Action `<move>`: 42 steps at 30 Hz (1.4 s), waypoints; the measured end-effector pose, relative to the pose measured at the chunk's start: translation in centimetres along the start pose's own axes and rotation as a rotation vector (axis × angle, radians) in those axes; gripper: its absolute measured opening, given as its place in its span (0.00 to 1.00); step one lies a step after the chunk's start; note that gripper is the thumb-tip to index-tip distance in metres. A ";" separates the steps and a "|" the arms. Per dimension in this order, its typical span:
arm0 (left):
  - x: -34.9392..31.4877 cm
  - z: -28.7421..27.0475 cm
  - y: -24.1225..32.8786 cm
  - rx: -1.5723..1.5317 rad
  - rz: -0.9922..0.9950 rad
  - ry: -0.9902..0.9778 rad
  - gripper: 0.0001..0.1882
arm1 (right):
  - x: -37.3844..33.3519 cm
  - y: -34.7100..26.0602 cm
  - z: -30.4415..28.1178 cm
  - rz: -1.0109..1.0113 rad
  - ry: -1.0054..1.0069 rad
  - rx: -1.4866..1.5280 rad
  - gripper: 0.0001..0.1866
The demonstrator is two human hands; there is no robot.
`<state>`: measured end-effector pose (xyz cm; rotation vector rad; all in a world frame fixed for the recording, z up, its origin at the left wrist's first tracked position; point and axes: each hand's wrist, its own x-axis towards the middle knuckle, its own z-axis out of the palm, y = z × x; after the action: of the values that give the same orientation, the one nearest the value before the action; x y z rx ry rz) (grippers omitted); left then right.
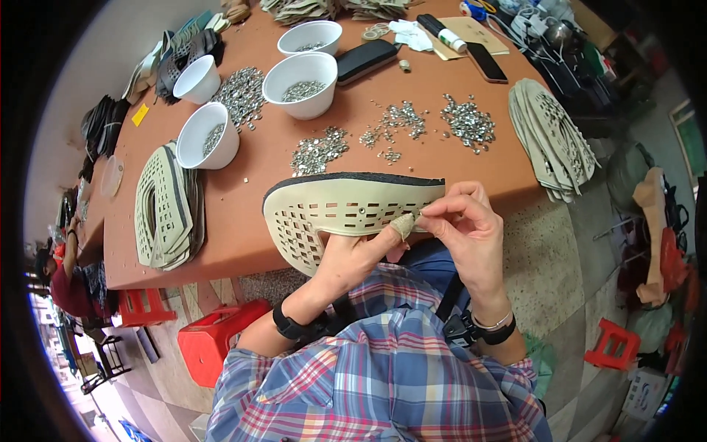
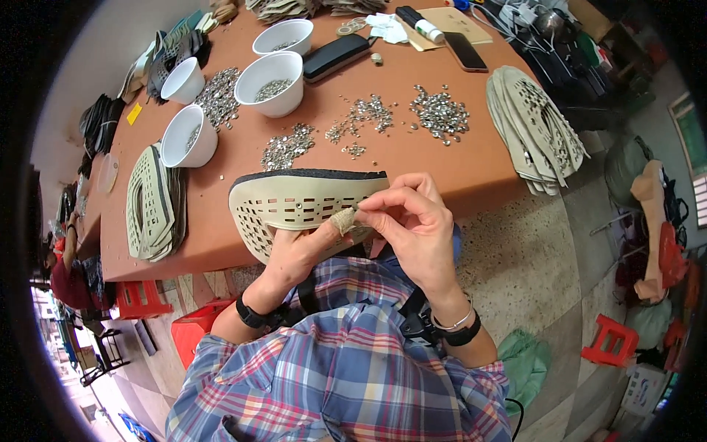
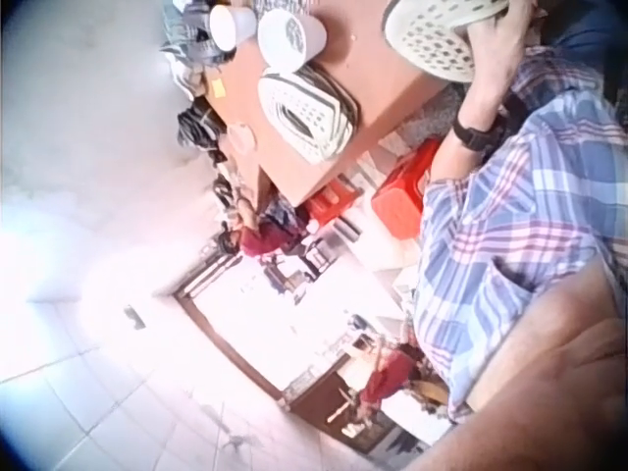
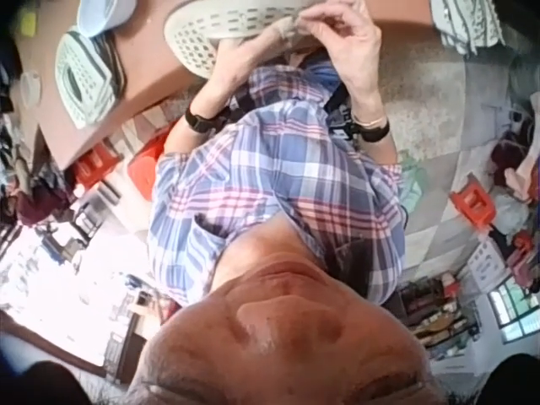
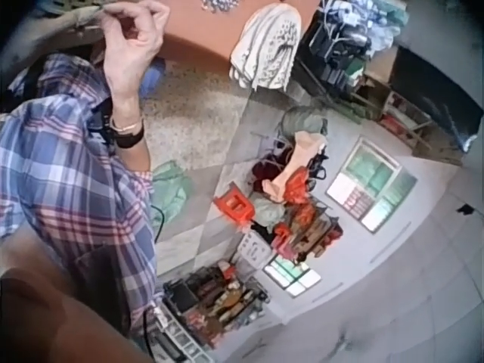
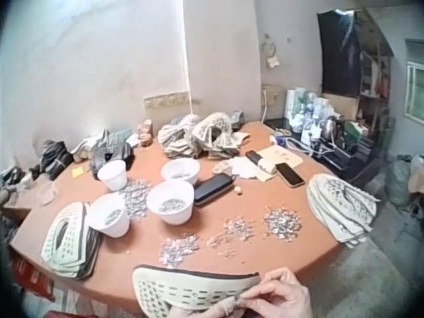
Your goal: The recorder is manually inserting and pressing metal studs into pre-cut holes on a shoe upper component in a workshop environment.
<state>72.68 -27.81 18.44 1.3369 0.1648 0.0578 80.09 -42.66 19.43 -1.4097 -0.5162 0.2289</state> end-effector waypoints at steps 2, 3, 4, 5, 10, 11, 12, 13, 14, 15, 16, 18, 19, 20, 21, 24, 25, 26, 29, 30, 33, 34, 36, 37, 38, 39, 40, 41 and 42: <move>0.3 0.8 0.1 0.022 -0.013 -0.021 0.13 | -0.1 -0.1 -0.6 -0.015 0.028 0.005 0.06; 0.4 1.2 0.3 0.031 -0.017 -0.021 0.13 | -0.2 -0.1 -0.9 -0.025 0.043 0.015 0.06; 0.6 1.4 0.2 0.030 -0.018 -0.031 0.13 | -0.2 -0.2 -1.1 -0.027 0.052 0.012 0.06; 0.7 1.5 -0.1 0.061 0.012 -0.035 0.13 | -0.2 -0.3 -1.4 -0.019 0.067 -0.044 0.05; 2.5 1.6 -2.0 0.258 0.428 -0.095 0.12 | -0.1 1.2 -3.1 -0.124 0.026 -0.339 0.07; 2.9 1.1 -1.6 0.369 0.470 -0.185 0.13 | -0.3 1.6 -2.7 -0.024 0.073 0.022 0.11; 3.4 1.1 -1.6 0.366 0.462 -0.198 0.13 | -0.2 1.9 -2.6 0.073 0.119 0.384 0.15; 3.6 1.0 -1.7 0.344 0.451 -0.244 0.13 | 0.1 2.1 -3.2 0.102 0.118 0.380 0.21; 3.8 1.1 -2.0 0.321 0.439 -0.290 0.13 | 0.3 2.5 -3.6 0.109 0.126 0.382 0.21; 3.8 1.2 -2.5 0.275 0.349 -0.288 0.14 | 0.5 2.8 -4.1 0.134 0.124 0.436 0.21; 4.2 1.2 -2.6 0.274 0.334 -0.292 0.14 | 0.6 3.1 -4.3 0.162 0.123 0.492 0.21; 4.9 1.3 -2.7 0.387 0.345 -0.297 0.14 | 0.5 4.0 -4.6 0.182 0.152 0.497 0.20; 4.8 1.3 -3.3 0.271 0.177 -0.248 0.14 | 0.3 4.6 -4.9 0.148 0.136 0.366 0.20; 4.9 1.5 -3.6 0.270 0.165 -0.248 0.14 | 0.4 5.0 -5.1 0.115 0.118 0.235 0.20; 5.2 1.8 -3.9 0.307 0.186 -0.205 0.13 | 0.7 5.1 -5.1 0.114 0.148 0.193 0.20; 6.3 1.9 -4.7 0.434 0.290 -0.154 0.13 | 2.1 4.9 -5.5 0.253 0.133 0.237 0.21; 6.8 1.8 -4.8 0.526 0.387 -0.146 0.13 | 2.0 5.3 -5.9 0.307 0.111 0.238 0.21; 7.1 1.6 -4.8 0.620 0.484 -0.138 0.14 | 2.0 5.3 -5.9 0.317 0.107 0.243 0.21; 7.3 0.7 -4.8 0.517 0.405 -0.151 0.13 | 2.2 5.7 -5.4 0.318 0.103 0.163 0.18; 7.1 0.4 -4.7 0.464 0.374 -0.158 0.12 | 2.0 6.2 -5.1 0.274 0.095 0.143 0.17; 6.8 -0.2 -4.6 0.400 0.308 -0.182 0.11 | 2.0 6.7 -4.5 0.235 0.117 0.164 0.16; 6.6 -0.4 -4.6 0.415 0.284 -0.193 0.12 | 2.1 6.8 -4.2 0.238 0.149 0.201 0.15; 6.1 -0.5 -4.4 0.347 0.245 -0.160 0.12 | 1.3 6.5 -3.8 0.183 0.144 0.049 0.15; 5.7 -0.4 -4.3 0.274 0.203 -0.136 0.13 | 0.9 6.2 -3.7 0.128 0.150 -0.107 0.15; 5.3 -0.4 -3.8 0.280 0.210 -0.136 0.13 | 0.8 5.9 -3.6 0.120 0.148 -0.103 0.15; 4.9 -0.4 -3.1 0.345 0.236 -0.150 0.14 | 0.7 5.6 -3.5 0.057 0.123 -0.142 0.16; 4.5 -0.5 -2.5 0.412 0.265 -0.165 0.15 | 0.6 5.3 -3.3 -0.012 0.099 -0.180 0.16; 4.1 -1.0 -2.1 0.504 0.293 -0.219 0.18 | 0.8 5.1 -3.1 -0.110 0.062 -0.214 0.16; 3.5 -0.9 -1.9 0.516 0.308 -0.220 0.18 | 0.7 5.0 -2.9 -0.128 0.065 -0.210 0.16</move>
<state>75.93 -26.88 16.03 1.8631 -0.2302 0.1333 82.85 -44.09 14.50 -1.5754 -0.5874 0.0263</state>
